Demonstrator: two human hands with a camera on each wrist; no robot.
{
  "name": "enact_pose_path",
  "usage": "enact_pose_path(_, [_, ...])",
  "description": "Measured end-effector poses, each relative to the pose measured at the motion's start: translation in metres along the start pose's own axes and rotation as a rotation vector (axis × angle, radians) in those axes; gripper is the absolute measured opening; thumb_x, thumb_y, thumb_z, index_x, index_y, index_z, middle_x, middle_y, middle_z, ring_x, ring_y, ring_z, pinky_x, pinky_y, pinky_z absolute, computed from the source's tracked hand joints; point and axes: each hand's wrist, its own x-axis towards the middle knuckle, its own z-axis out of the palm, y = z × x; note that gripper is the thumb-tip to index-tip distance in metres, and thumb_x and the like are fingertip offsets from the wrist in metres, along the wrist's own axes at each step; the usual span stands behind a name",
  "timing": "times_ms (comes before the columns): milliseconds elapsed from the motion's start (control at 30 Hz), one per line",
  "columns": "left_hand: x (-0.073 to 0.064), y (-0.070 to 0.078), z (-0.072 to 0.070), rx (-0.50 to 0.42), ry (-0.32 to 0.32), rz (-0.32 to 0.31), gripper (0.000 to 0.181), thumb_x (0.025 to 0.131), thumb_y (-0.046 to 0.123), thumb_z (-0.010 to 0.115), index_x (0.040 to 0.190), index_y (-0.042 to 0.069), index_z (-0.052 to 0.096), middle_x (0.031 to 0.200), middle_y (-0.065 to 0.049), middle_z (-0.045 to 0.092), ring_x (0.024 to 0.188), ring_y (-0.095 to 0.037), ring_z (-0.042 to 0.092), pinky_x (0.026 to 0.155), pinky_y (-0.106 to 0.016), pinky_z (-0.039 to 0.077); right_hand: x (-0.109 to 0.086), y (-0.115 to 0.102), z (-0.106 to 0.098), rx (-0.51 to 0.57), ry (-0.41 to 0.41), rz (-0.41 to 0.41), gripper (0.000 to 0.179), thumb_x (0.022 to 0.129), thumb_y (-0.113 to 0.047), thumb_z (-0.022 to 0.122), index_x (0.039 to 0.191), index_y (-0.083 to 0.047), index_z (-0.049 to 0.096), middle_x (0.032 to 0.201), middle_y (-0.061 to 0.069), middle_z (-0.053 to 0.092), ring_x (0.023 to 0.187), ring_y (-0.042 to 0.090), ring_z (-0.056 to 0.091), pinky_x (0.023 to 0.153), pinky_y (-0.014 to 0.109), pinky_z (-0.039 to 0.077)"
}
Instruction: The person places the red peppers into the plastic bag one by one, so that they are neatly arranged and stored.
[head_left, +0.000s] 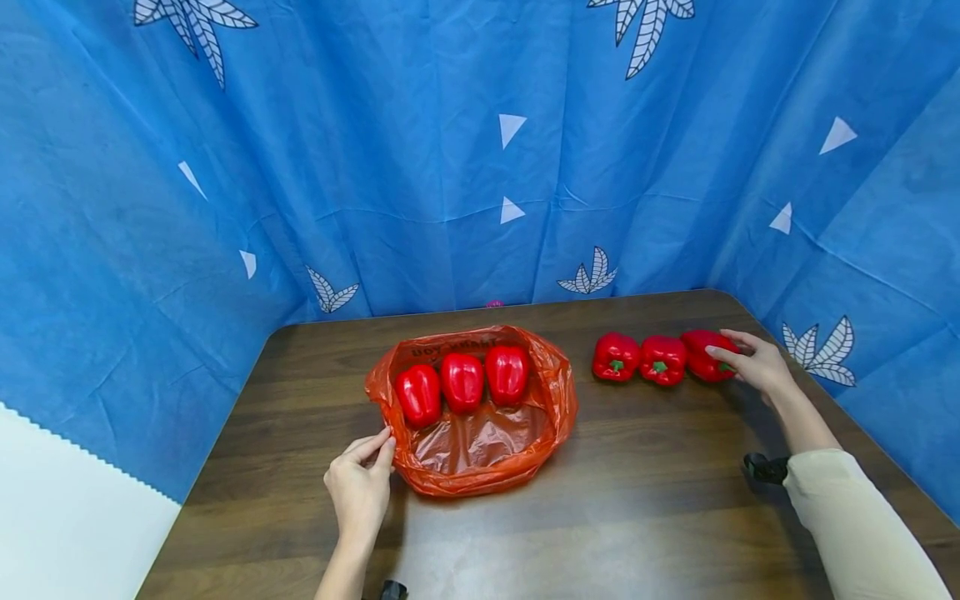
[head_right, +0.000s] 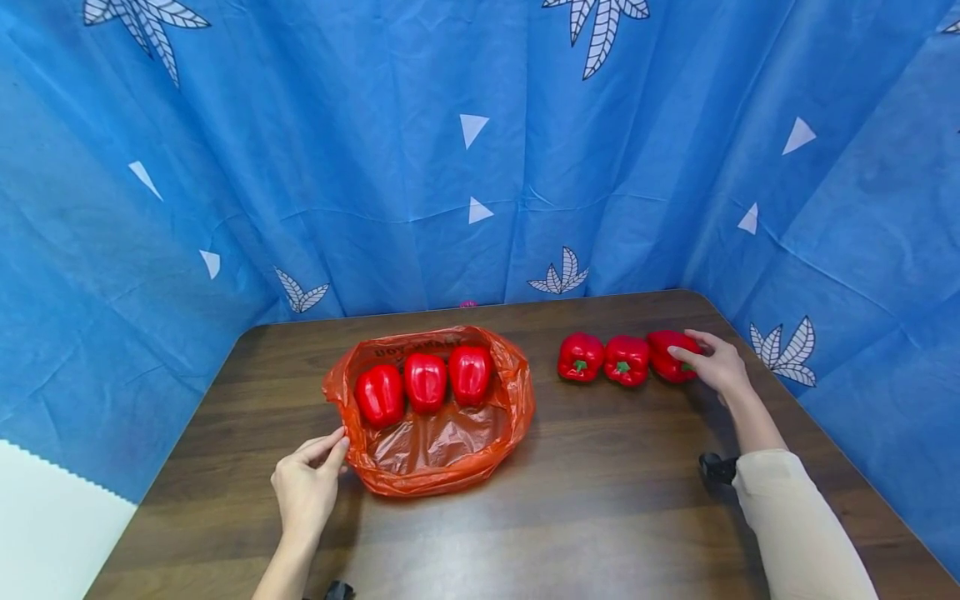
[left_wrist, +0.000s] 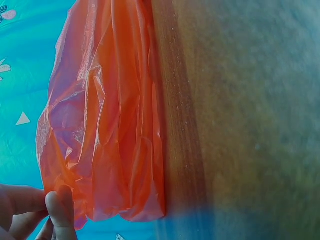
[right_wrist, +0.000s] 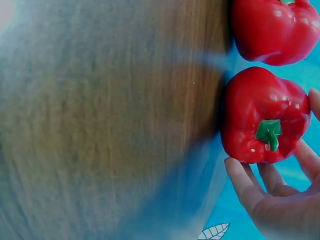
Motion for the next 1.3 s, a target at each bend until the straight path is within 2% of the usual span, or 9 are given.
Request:
enact_pose_path(167, [0.0, 0.0, 0.0, 0.004, 0.005, 0.003, 0.015, 0.081, -0.001, 0.075, 0.095, 0.002, 0.079, 0.088, -0.013, 0.076, 0.053, 0.019, 0.051, 0.051, -0.006, 0.044, -0.003, 0.001, 0.0, -0.013, 0.028, 0.01, 0.087, 0.093, -0.056, 0.053, 0.153, -0.001, 0.022, 0.147, 0.04, 0.028, 0.119, 0.051, 0.043, 0.084, 0.042, 0.058])
enact_pose_path(367, [0.0, 0.0, 0.0, 0.004, 0.012, 0.008, 0.015, 0.081, -0.001, 0.075, 0.095, 0.003, 0.079, 0.087, -0.013, 0.075, 0.053, 0.019, 0.051, 0.051, -0.006, 0.044, -0.008, 0.0, 0.002, -0.042, 0.077, 0.013, 0.087, 0.092, -0.057, 0.055, 0.152, 0.0, 0.026, 0.146, 0.04, 0.03, 0.11, 0.047, 0.051, 0.069, 0.027, 0.057])
enact_pose_path(767, [-0.001, 0.002, 0.0, -0.001, 0.016, 0.013, 0.015, 0.081, -0.001, 0.076, 0.094, 0.003, 0.079, 0.086, -0.013, 0.076, 0.052, 0.019, 0.051, 0.05, -0.006, 0.044, -0.021, -0.001, 0.005, 0.029, 0.208, 0.033, 0.086, 0.092, -0.053, 0.058, 0.15, 0.002, 0.028, 0.142, 0.036, 0.036, 0.102, 0.039, 0.049, 0.06, 0.022, 0.055])
enact_pose_path(1000, [0.0, 0.003, -0.001, -0.013, 0.027, 0.018, 0.014, 0.08, -0.001, 0.076, 0.093, 0.003, 0.079, 0.086, -0.013, 0.075, 0.052, 0.019, 0.051, 0.049, -0.006, 0.044, -0.038, -0.029, 0.002, 0.121, 0.246, 0.029, 0.092, 0.09, -0.055, 0.059, 0.154, -0.002, 0.019, 0.149, 0.035, 0.03, 0.114, 0.043, 0.045, 0.055, 0.014, 0.052])
enact_pose_path(1100, [0.0, 0.003, -0.001, -0.018, 0.026, 0.022, 0.014, 0.08, -0.001, 0.076, 0.093, 0.003, 0.079, 0.086, -0.013, 0.075, 0.053, 0.019, 0.051, 0.05, -0.006, 0.044, -0.047, -0.046, 0.008, 0.145, 0.272, 0.005, 0.092, 0.089, -0.055, 0.061, 0.155, -0.005, 0.021, 0.148, 0.032, 0.035, 0.11, 0.035, 0.046, 0.055, 0.013, 0.051])
enact_pose_path(1233, [0.0, 0.003, -0.001, -0.021, 0.027, 0.022, 0.014, 0.08, -0.001, 0.076, 0.093, 0.003, 0.079, 0.086, -0.014, 0.075, 0.053, 0.02, 0.051, 0.05, -0.006, 0.045, -0.061, -0.072, 0.021, 0.135, 0.29, -0.057, 0.087, 0.089, -0.055, 0.062, 0.154, -0.008, 0.028, 0.144, 0.029, 0.042, 0.095, 0.015, 0.049, 0.056, 0.012, 0.051])
enact_pose_path(1300, [-0.001, 0.003, -0.002, -0.021, 0.03, 0.021, 0.014, 0.08, -0.002, 0.076, 0.093, 0.003, 0.079, 0.086, -0.014, 0.076, 0.054, 0.02, 0.051, 0.05, -0.006, 0.045, -0.068, -0.085, 0.03, 0.122, 0.286, -0.1, 0.083, 0.089, -0.054, 0.062, 0.152, -0.009, 0.032, 0.14, 0.028, 0.046, 0.088, 0.012, 0.052, 0.057, 0.013, 0.051])
